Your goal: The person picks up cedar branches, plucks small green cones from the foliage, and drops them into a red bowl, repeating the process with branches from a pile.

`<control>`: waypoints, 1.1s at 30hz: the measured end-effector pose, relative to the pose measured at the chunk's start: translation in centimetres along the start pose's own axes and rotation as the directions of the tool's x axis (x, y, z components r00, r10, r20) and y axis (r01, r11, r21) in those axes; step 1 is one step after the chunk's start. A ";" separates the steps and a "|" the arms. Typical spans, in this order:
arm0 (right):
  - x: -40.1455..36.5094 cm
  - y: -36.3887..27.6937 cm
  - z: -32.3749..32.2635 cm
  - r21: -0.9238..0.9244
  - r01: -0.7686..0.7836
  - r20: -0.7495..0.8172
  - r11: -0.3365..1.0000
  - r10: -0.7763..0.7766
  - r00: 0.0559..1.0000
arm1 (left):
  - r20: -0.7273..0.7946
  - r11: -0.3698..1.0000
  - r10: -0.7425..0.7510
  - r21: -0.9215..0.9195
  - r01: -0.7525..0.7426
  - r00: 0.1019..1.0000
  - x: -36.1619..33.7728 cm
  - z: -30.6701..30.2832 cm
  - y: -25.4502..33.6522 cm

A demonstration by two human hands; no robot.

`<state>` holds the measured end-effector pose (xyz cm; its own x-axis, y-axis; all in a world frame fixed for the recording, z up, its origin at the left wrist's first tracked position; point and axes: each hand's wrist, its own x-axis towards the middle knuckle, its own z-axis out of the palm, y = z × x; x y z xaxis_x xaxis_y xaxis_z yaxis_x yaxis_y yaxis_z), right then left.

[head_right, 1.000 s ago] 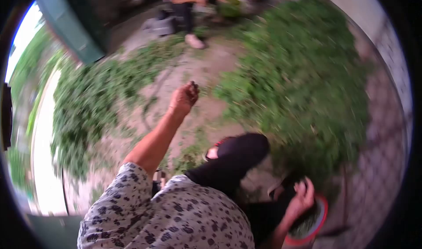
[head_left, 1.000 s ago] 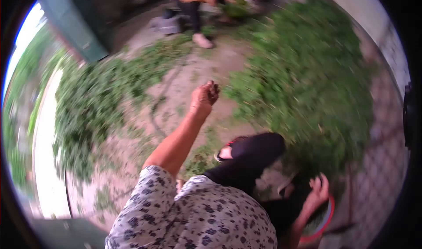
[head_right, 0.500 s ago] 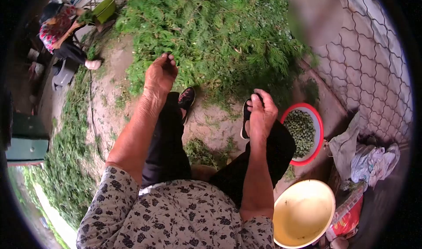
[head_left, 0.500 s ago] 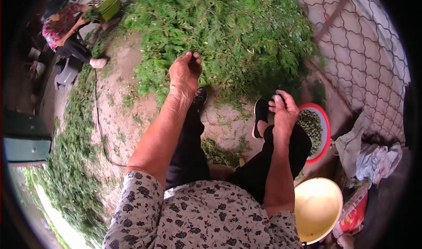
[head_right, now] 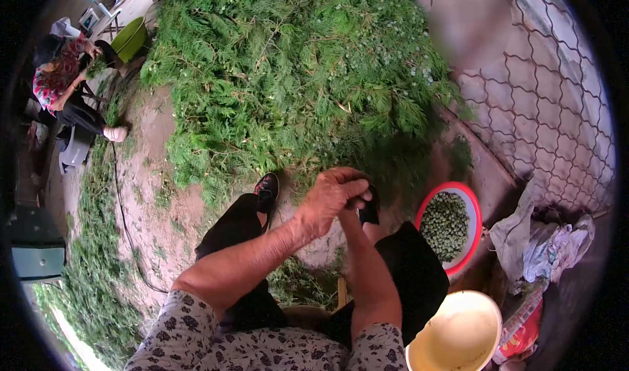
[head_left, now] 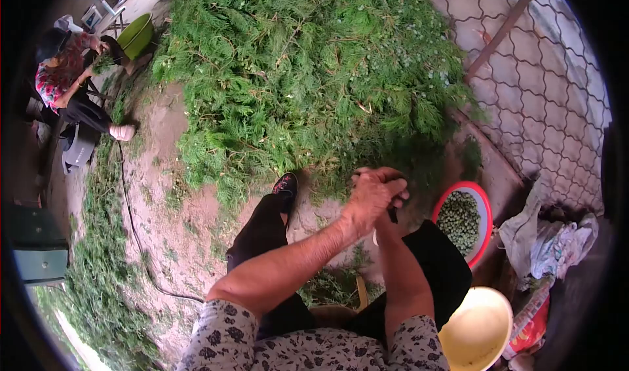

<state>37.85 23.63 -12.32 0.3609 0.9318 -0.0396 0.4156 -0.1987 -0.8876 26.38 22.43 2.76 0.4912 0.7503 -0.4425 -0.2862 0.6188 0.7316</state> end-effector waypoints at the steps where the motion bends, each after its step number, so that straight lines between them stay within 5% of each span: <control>1: 0.7 0.0 0.3 -0.013 -0.013 0.037 1.000 0.014 0.999 | -0.003 1.000 0.005 0.000 -0.005 1.000 -0.2 0.3 -0.1; 5: 4.1 0.1 -1.3 -0.085 -0.062 0.103 0.994 0.071 0.992 | 0.113 0.999 -0.053 0.018 0.051 0.992 -0.6 0.4 0.4; 6: 5.4 1.4 -2.2 -0.150 0.083 0.031 0.985 -0.080 0.996 | 0.112 0.998 -0.050 -0.027 0.053 0.992 -0.6 0.5 0.4; 8: 8.0 4.4 -3.2 -0.178 0.059 -0.042 0.982 -0.068 0.997 | 0.082 0.995 -0.050 -0.078 0.057 0.995 -0.4 0.2 0.6; 11: 9.9 5.9 -2.1 -0.148 -0.034 -0.077 0.988 0.023 0.997 | 0.103 0.992 0.087 -0.101 -0.076 0.991 -0.3 -0.8 0.6; 12: 9.5 3.6 -1.2 -0.096 -0.200 -0.015 0.975 0.199 0.980 | 0.109 0.993 0.036 -0.113 -0.023 0.993 -0.2 -1.0 1.3; 15: 9.0 5.4 2.5 -0.330 0.150 0.120 0.932 -0.116 0.986 | 0.003 0.983 0.032 -0.181 -0.031 0.999 -0.1 -0.9 2.3; 16: 9.5 7.1 4.1 -0.395 0.066 0.237 0.916 0.032 0.971 | -0.010 0.974 0.023 -0.224 -0.025 1.000 -0.3 -1.0 3.0; 19: 10.5 10.2 8.2 -0.386 0.293 0.562 0.875 -0.029 0.827 | -0.018 0.966 -0.003 -0.258 -0.002 1.000 -0.7 -1.8 3.8; 21: 9.3 6.4 10.3 -0.410 0.365 0.500 0.836 -0.128 0.856 | -0.012 0.965 0.014 -0.263 -0.017 1.000 -0.9 -2.1 3.8; 23: 9.0 4.4 13.1 -0.491 0.228 0.485 0.841 0.046 0.873 | -0.027 0.966 -0.010 -0.260 0.003 1.000 -1.1 -2.3 4.2; 25: 7.7 3.3 15.4 -0.371 0.222 0.408 0.902 -0.056 0.911 | -0.030 0.957 -0.011 -0.289 0.002 0.999 -1.1 -2.9 4.2; 31: 4.8 3.6 22.2 -0.331 0.312 0.590 0.891 -0.062 0.805 | -0.038 0.935 0.083 -0.344 -0.091 0.996 -1.3 -4.1 3.8; 33: 3.6 0.1 23.1 -0.450 0.248 0.626 0.858 0.105 0.773 | 0.056 0.894 0.084 -0.446 -0.051 0.995 -1.3 -5.0 3.6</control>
<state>19.96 33.97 -23.15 -0.1999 0.8896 -0.4106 0.8220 -0.0757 -0.5644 20.58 24.86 3.41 0.5106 0.7855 -0.3496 -0.6472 0.6188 0.4452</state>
